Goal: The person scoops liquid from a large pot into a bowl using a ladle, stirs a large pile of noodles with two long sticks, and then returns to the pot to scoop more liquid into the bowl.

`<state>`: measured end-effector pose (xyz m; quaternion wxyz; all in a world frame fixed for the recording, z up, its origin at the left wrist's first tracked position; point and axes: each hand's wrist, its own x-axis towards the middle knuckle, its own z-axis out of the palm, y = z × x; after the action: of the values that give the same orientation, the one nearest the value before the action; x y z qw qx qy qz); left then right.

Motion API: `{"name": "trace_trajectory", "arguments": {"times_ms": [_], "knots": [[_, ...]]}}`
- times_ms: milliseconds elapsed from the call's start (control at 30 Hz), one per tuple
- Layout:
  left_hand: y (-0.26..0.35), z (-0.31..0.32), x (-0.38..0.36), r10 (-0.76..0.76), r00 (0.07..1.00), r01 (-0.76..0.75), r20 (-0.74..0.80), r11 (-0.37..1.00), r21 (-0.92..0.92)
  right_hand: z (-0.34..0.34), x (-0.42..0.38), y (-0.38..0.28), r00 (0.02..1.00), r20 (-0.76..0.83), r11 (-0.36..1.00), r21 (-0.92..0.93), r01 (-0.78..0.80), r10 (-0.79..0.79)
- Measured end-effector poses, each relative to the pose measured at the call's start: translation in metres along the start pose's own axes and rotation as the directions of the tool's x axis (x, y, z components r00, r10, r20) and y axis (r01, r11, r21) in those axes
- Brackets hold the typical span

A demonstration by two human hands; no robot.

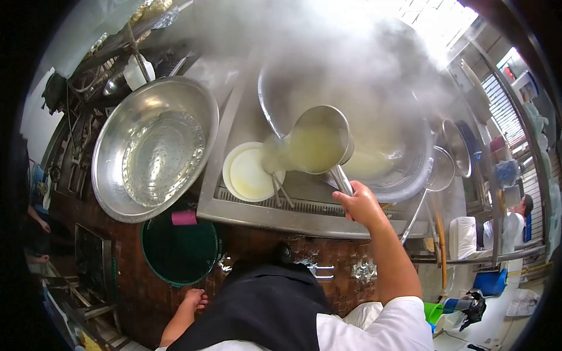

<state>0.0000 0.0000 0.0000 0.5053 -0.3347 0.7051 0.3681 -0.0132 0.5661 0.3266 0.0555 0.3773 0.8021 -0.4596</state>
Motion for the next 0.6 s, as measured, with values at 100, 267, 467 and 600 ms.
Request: {"name": "trace_trajectory", "arguments": {"times_ms": [100, 267, 467, 600], "knots": [[-0.006, 0.002, 0.001, 0.008, 1.000, -0.007, 0.029, 1.000, -0.029, 0.003, -0.011, -0.009, 0.998, -0.044, 0.998, -0.057, 0.031, -0.033], [0.003, 0.000, -0.002, 0.027, 0.999, -0.026, 0.039, 1.000, -0.015, 0.007, -0.016, -0.017, 0.995, -0.079, 0.994, -0.099, 0.053, -0.061], [0.006, -0.001, 0.002, 0.039, 0.998, -0.038, 0.040, 0.999, -0.034, 0.010, -0.014, -0.015, 0.987, -0.112, 0.990, -0.097, 0.100, -0.111], [0.008, -0.002, -0.003, 0.040, 0.999, -0.039, 0.018, 0.999, -0.015, 0.007, -0.011, -0.012, 0.978, -0.135, 0.948, -0.297, 0.110, -0.156]]}}
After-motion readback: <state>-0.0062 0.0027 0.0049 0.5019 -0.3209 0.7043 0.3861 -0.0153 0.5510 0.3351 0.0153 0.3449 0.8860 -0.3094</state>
